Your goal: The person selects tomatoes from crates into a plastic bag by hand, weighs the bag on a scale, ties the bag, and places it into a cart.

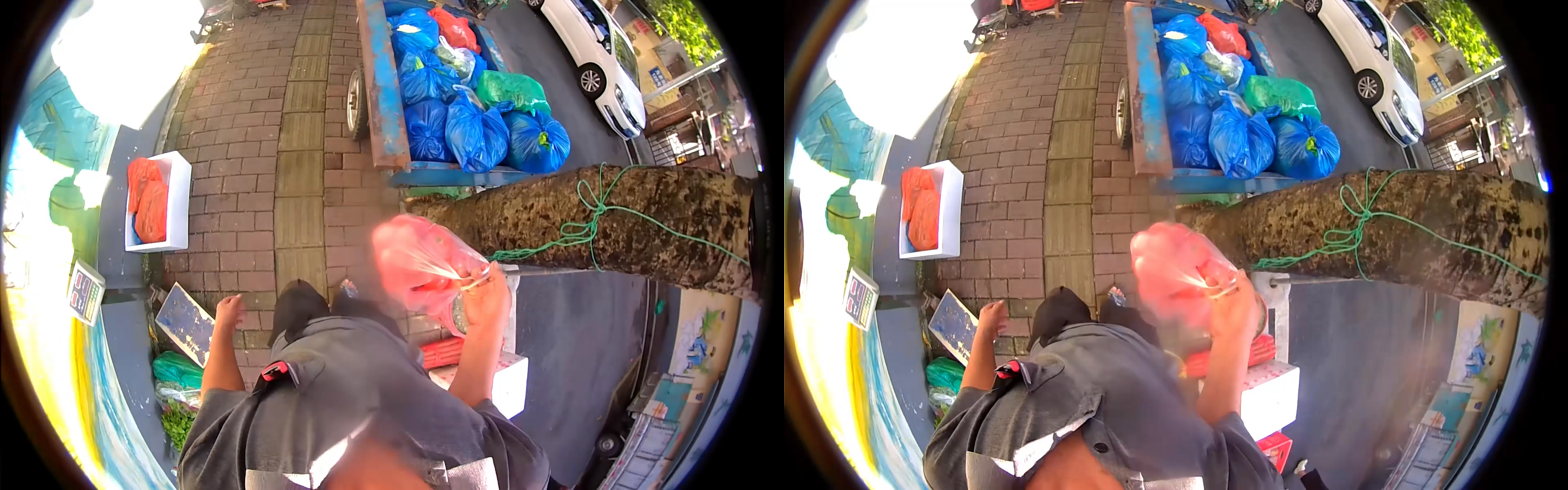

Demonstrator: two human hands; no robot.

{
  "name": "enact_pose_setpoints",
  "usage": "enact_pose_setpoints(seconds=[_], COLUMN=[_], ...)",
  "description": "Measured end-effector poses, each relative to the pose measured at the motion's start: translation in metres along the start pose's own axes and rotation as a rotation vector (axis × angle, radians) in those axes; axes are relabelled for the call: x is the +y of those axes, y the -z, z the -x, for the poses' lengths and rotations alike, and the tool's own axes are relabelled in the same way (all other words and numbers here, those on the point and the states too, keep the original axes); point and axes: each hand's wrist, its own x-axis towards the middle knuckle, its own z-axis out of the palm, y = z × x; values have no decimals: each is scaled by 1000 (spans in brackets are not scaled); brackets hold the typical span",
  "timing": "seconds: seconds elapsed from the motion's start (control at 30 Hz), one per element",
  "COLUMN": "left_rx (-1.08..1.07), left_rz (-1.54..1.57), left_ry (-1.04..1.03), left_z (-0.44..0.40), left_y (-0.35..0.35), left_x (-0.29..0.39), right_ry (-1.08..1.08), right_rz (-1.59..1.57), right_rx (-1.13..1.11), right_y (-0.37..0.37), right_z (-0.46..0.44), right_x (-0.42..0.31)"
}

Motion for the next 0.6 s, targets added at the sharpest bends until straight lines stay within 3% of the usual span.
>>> enact_pose_setpoints(seconds=[0.23, 0.27, 0.43, 0.5, 0.6], left_rx=[-16, 21, 29, -5, -36], left_rz=[81, 30, -26, 67, -74], left_ry=[310, 275, 308, 205, -9], left_z=[-111, -131, -227, -266, -317], left_y=[2, -1, -14, -25, -50], left_x=[25, 37, 180, 259, 386], right_ry=[0, 23, 126, 143, 157], right_rz=[-49, -56, -46, -52, -105], right_rx=[-257, -253, -198, -155, -143], right_y=[-143, -164, -260, -295, -329], right_z=[-128, -147, -233, -265, -307], right_x=[-33, -33, -35, -42, -40])
